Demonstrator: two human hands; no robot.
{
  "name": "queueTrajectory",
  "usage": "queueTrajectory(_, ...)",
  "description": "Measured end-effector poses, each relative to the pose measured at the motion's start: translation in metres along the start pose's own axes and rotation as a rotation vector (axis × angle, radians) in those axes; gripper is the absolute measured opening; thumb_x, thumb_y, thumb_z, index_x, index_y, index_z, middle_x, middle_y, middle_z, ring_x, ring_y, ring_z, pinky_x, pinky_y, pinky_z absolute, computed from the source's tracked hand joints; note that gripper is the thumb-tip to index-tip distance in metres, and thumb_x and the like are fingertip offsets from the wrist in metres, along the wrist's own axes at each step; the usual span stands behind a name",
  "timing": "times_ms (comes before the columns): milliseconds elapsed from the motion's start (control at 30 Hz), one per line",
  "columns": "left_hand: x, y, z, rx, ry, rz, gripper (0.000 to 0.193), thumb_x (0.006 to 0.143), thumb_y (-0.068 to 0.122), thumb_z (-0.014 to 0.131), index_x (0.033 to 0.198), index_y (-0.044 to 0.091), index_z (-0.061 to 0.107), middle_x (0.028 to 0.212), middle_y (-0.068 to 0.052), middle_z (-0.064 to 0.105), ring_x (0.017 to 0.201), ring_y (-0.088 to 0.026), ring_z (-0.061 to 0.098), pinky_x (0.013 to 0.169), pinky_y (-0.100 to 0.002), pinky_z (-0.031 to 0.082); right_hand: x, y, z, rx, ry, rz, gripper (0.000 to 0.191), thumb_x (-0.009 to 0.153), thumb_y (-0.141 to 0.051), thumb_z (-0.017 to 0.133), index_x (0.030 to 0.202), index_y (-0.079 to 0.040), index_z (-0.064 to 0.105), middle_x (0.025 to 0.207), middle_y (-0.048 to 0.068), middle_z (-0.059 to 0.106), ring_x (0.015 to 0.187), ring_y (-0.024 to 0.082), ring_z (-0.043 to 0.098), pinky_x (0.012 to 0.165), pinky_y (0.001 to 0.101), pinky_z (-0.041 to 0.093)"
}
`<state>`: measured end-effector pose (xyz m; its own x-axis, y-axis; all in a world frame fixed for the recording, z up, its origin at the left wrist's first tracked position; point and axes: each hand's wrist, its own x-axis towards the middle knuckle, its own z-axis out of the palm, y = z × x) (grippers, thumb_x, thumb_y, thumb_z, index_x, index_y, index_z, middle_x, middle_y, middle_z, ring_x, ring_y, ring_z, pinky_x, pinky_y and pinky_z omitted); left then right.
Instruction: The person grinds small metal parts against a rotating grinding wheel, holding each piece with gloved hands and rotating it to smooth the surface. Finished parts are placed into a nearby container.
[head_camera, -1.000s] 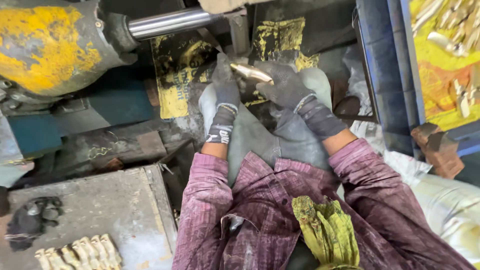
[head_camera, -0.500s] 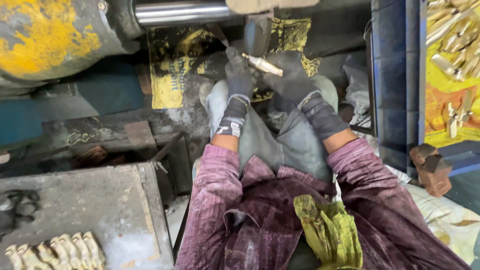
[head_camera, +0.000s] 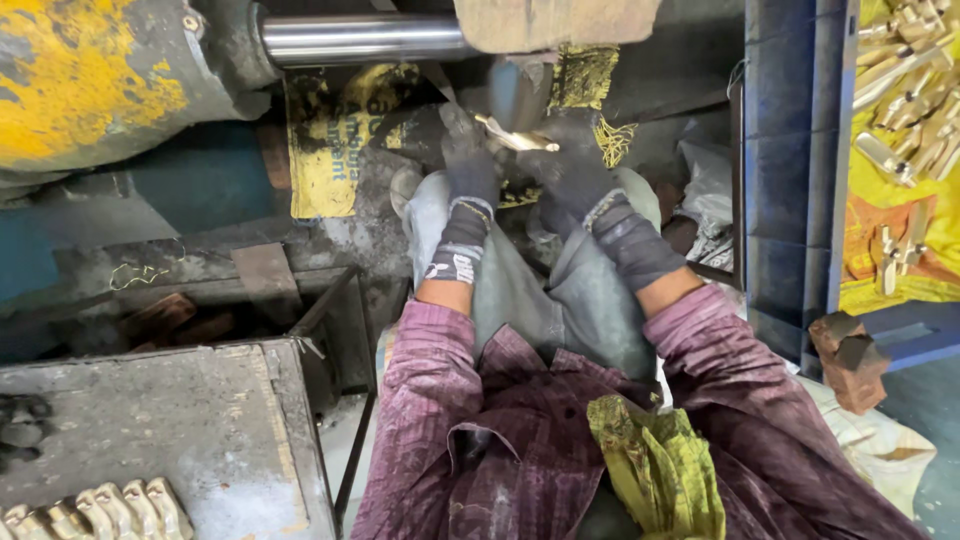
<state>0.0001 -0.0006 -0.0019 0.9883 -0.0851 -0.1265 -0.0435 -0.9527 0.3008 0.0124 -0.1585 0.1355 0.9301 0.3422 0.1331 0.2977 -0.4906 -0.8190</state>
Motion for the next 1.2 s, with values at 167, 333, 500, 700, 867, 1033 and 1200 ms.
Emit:
queueTrajectory(167,-0.009,-0.001,-0.007,-0.08,0.094,0.018,0.024,0.098,0.025,0.062,0.102,0.004,0.074,0.121,-0.023,0.067,0.127,-0.041,0.053,0.116,-0.055,0.033,-0.01,0.0,-0.001,-0.004,-0.035,0.185,0.029,0.089,-0.022,0.076,0.107,0.0,0.073,0.096,0.013,0.072,0.087,0.023,0.071,0.078,0.0352,0.056)
queueTrajectory(333,-0.01,0.008,-0.012,-0.017,0.116,0.021,0.047,0.083,0.026,0.064,0.119,-0.004,0.068,0.127,-0.028,0.062,0.124,-0.044,0.05,0.107,-0.058,0.033,-0.025,0.013,-0.013,0.362,-0.083,0.226,0.035,0.102,-0.027,0.065,0.124,-0.001,0.065,0.104,0.007,0.072,0.095,0.017,0.067,0.084,0.0315,0.056)
queueTrajectory(500,-0.001,0.011,-0.003,0.197,0.141,0.012,0.066,0.087,0.026,0.059,0.144,-0.005,0.049,0.156,-0.03,0.039,0.147,-0.047,0.027,0.119,-0.06,0.023,-0.021,0.017,-0.009,0.098,-0.044,0.134,0.035,0.102,-0.023,0.074,0.128,-0.003,0.064,0.109,0.01,0.067,0.101,0.02,0.064,0.085,0.0338,0.055)
queueTrajectory(700,0.006,0.005,0.001,0.086,0.072,0.007,0.074,0.086,0.028,0.059,0.15,-0.007,0.044,0.158,-0.028,0.034,0.15,-0.048,0.016,0.121,-0.062,0.015,-0.009,0.0,0.002,0.445,-0.044,0.636,0.037,0.091,-0.026,0.076,0.12,-0.008,0.061,0.09,0.004,0.068,0.069,0.015,0.061,0.058,0.0288,0.05)
queueTrajectory(867,0.005,-0.002,-0.037,-0.395,0.24,-0.102,0.057,0.087,0.034,0.06,0.133,0.0,0.056,0.131,-0.018,0.047,0.114,-0.027,0.048,0.088,-0.042,0.044,0.002,-0.002,-0.003,0.014,-0.311,0.534,0.028,0.1,-0.031,0.068,0.111,-0.006,0.075,0.091,0.016,0.068,0.078,0.028,0.066,0.068,0.0397,0.052)
queueTrajectory(1033,-0.029,0.004,-0.118,-1.645,-0.008,-0.466,0.051,0.096,0.049,0.057,0.098,0.0,0.071,0.073,-0.006,0.057,0.055,-0.014,0.048,0.047,-0.03,0.038,-0.027,-0.019,-0.013,-0.192,-0.095,-0.24,0.042,0.09,-0.02,0.08,0.126,-0.002,0.067,0.126,0.019,0.067,0.114,0.036,0.065,0.096,0.0434,0.053)
queueTrajectory(1200,-0.045,0.018,-0.144,-1.699,0.019,-0.448,0.059,0.097,0.058,0.054,0.087,0.003,0.073,0.06,-0.001,0.056,0.045,-0.01,0.049,0.04,-0.027,0.037,-0.042,-0.023,-0.018,0.02,-0.041,-0.094,0.049,0.092,-0.015,0.083,0.136,-0.003,0.063,0.132,0.016,0.069,0.121,0.033,0.067,0.103,0.0416,0.054)
